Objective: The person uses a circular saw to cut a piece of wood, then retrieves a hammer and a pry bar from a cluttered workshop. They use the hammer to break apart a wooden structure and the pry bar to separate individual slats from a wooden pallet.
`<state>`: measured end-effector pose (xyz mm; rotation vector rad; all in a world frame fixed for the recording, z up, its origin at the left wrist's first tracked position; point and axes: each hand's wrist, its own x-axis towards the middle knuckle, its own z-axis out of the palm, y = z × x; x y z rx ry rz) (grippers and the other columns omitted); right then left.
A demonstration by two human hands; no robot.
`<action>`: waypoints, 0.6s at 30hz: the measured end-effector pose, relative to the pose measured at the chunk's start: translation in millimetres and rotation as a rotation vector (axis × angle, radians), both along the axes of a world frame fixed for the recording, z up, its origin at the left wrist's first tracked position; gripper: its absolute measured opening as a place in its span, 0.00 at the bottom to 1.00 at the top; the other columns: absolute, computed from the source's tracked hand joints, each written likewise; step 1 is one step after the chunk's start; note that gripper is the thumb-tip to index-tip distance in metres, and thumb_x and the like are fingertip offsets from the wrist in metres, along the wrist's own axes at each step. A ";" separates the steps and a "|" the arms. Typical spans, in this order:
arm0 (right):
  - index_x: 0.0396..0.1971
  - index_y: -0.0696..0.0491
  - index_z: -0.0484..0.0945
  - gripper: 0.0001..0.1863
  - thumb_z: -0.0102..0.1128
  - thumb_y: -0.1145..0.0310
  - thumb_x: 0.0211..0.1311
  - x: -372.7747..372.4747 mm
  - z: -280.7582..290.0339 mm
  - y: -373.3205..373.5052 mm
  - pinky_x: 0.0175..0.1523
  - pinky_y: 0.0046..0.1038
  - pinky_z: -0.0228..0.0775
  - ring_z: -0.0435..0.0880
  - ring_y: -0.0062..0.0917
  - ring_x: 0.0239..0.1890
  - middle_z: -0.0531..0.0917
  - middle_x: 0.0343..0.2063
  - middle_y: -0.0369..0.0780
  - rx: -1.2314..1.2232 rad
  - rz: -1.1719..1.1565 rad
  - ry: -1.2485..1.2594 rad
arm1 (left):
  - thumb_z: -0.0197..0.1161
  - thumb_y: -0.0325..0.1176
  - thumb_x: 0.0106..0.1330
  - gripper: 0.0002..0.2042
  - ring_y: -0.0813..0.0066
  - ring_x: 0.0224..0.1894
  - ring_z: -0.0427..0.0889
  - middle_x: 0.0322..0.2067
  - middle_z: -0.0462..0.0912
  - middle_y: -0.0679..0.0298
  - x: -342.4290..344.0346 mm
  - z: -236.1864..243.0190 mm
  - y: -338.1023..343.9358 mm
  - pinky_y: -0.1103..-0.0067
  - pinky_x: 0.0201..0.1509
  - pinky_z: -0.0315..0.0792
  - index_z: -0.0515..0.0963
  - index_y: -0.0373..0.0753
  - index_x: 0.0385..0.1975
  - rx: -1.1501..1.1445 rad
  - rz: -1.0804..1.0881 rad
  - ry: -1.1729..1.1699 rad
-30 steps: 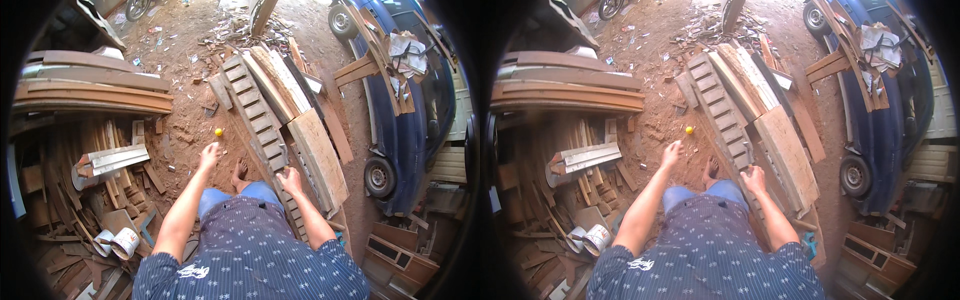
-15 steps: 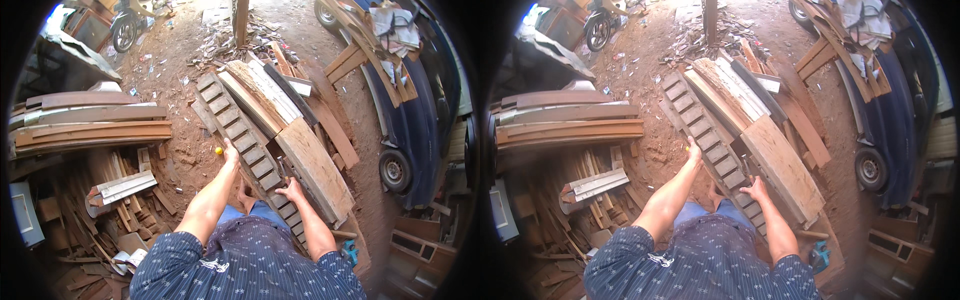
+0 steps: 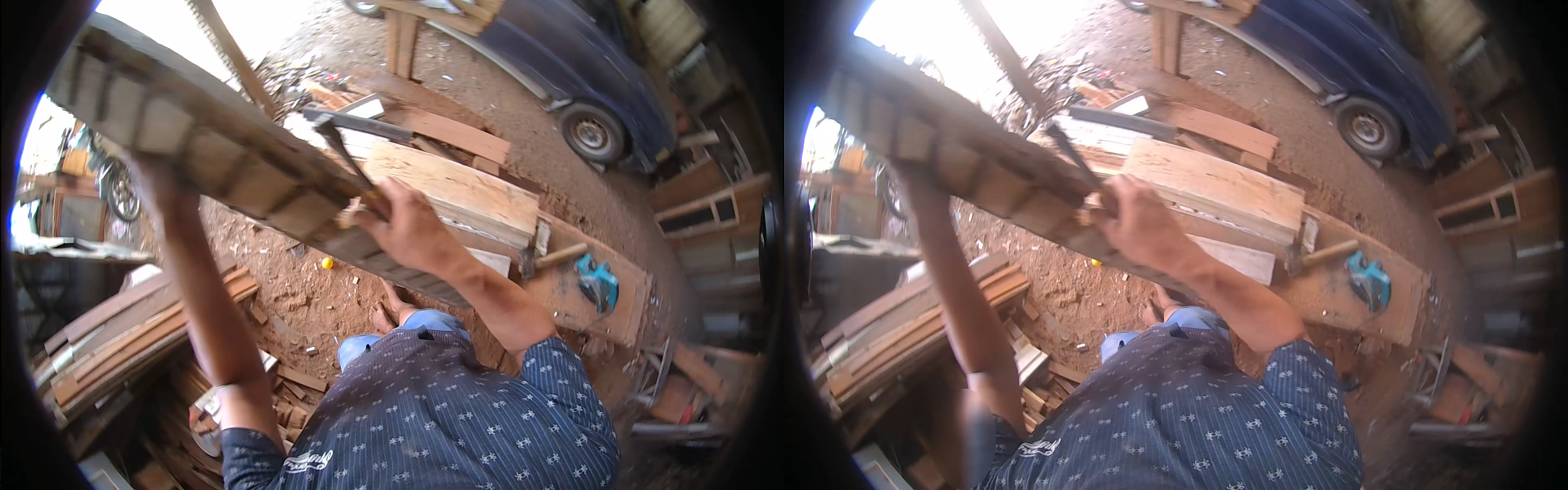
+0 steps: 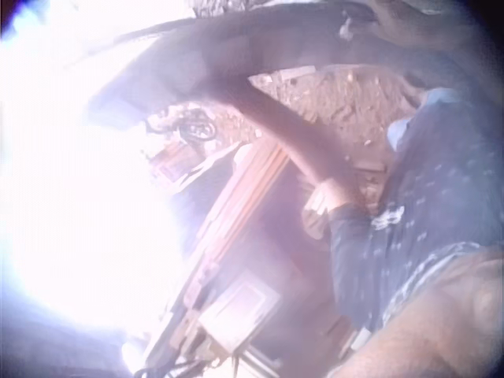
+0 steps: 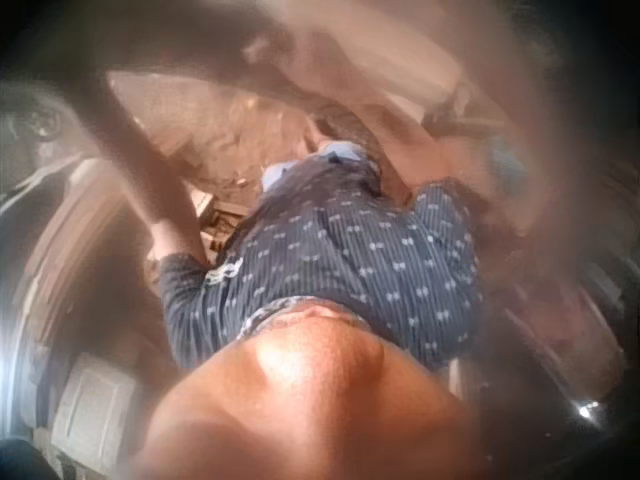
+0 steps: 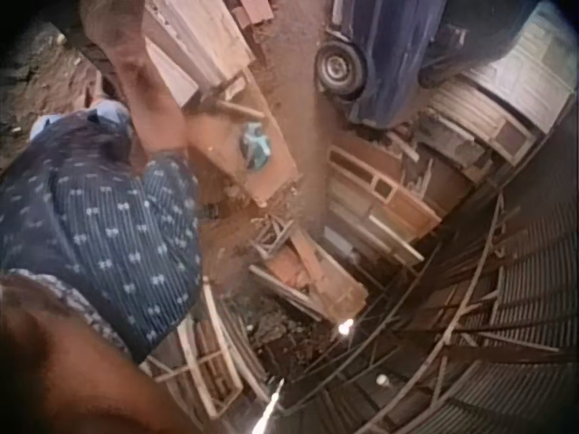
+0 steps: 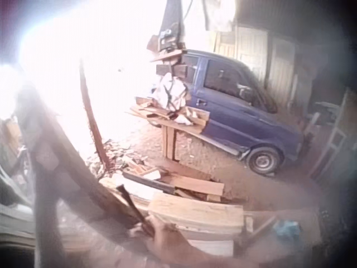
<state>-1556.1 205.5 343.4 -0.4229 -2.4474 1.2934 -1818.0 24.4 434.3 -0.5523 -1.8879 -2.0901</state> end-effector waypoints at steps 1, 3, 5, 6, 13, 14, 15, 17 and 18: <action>0.35 0.59 0.75 0.19 0.68 0.57 0.64 7.1 9.0 -5.8 0.36 0.37 0.71 0.80 0.32 0.28 0.78 0.26 0.44 0.070 -0.003 0.084 | 0.44 0.50 0.78 0.27 0.57 0.60 0.72 0.61 0.67 0.53 0.9 15.4 6.0 0.61 0.60 0.74 0.56 0.41 0.69 -0.037 -0.023 0.095; 0.38 0.59 0.74 0.20 0.66 0.55 0.66 31.4 38.5 -14.6 0.29 0.34 0.68 0.75 0.26 0.23 0.75 0.21 0.39 -0.199 -0.005 0.076 | 0.45 0.50 0.77 0.26 0.59 0.57 0.71 0.57 0.68 0.54 1.6 45.3 22.9 0.63 0.58 0.73 0.59 0.40 0.66 -0.085 -0.071 0.272; 0.40 0.58 0.73 0.20 0.64 0.55 0.68 50.7 52.2 -29.3 0.25 0.28 0.64 0.73 0.19 0.21 0.73 0.19 0.35 -0.091 -0.025 0.280 | 0.46 0.51 0.77 0.25 0.61 0.54 0.71 0.53 0.69 0.55 19.5 87.1 18.0 0.64 0.55 0.73 0.62 0.39 0.63 -0.166 -0.094 0.438; 0.38 0.58 0.73 0.20 0.62 0.53 0.69 67.1 51.7 -26.7 0.25 0.28 0.65 0.73 0.20 0.22 0.73 0.21 0.35 -0.140 -0.017 0.274 | 0.47 0.51 0.77 0.24 0.63 0.52 0.71 0.51 0.69 0.56 28.5 95.2 26.0 0.64 0.54 0.72 0.63 0.38 0.62 -0.195 -0.133 0.491; 0.56 0.57 0.75 0.22 0.44 0.55 0.79 246.2 29.8 32.8 0.15 0.13 0.64 0.76 0.09 0.16 0.82 0.19 0.34 -0.251 -0.452 0.558 | 0.51 0.52 0.76 0.23 0.70 0.41 0.71 0.37 0.72 0.61 125.0 44.4 149.0 0.69 0.44 0.70 0.73 0.34 0.51 -0.400 -0.612 0.579; 0.55 0.57 0.77 0.24 0.39 0.53 0.80 276.8 15.2 46.6 0.14 0.13 0.64 0.74 0.08 0.13 0.83 0.18 0.34 -0.121 -0.588 0.573 | 0.51 0.52 0.76 0.23 0.71 0.40 0.71 0.35 0.73 0.62 143.2 24.8 166.9 0.69 0.43 0.70 0.74 0.34 0.49 -0.439 -0.701 0.558; 0.53 0.57 0.79 0.25 0.38 0.53 0.80 303.1 17.1 53.2 0.12 0.13 0.66 0.75 0.09 0.14 0.83 0.19 0.34 -0.211 -0.672 0.682 | 0.52 0.52 0.75 0.23 0.72 0.38 0.71 0.33 0.73 0.62 159.0 5.5 181.7 0.70 0.41 0.70 0.76 0.33 0.48 -0.485 -0.779 0.537; 0.57 0.60 0.77 0.27 0.40 0.52 0.79 360.6 -1.5 63.4 0.13 0.14 0.70 0.76 0.12 0.14 0.83 0.19 0.35 -0.281 -0.929 0.722 | 0.53 0.52 0.75 0.24 0.74 0.35 0.70 0.29 0.74 0.64 189.0 -45.4 212.1 0.71 0.38 0.69 0.78 0.32 0.45 -0.583 -0.940 0.471; 0.57 0.60 0.77 0.29 0.43 0.48 0.77 381.1 -5.1 67.6 0.12 0.14 0.68 0.76 0.12 0.16 0.82 0.19 0.35 -0.304 -1.075 0.728 | 0.53 0.52 0.75 0.24 0.75 0.34 0.70 0.28 0.74 0.65 202.3 -73.2 224.1 0.72 0.37 0.69 0.80 0.32 0.43 -0.637 -1.012 0.433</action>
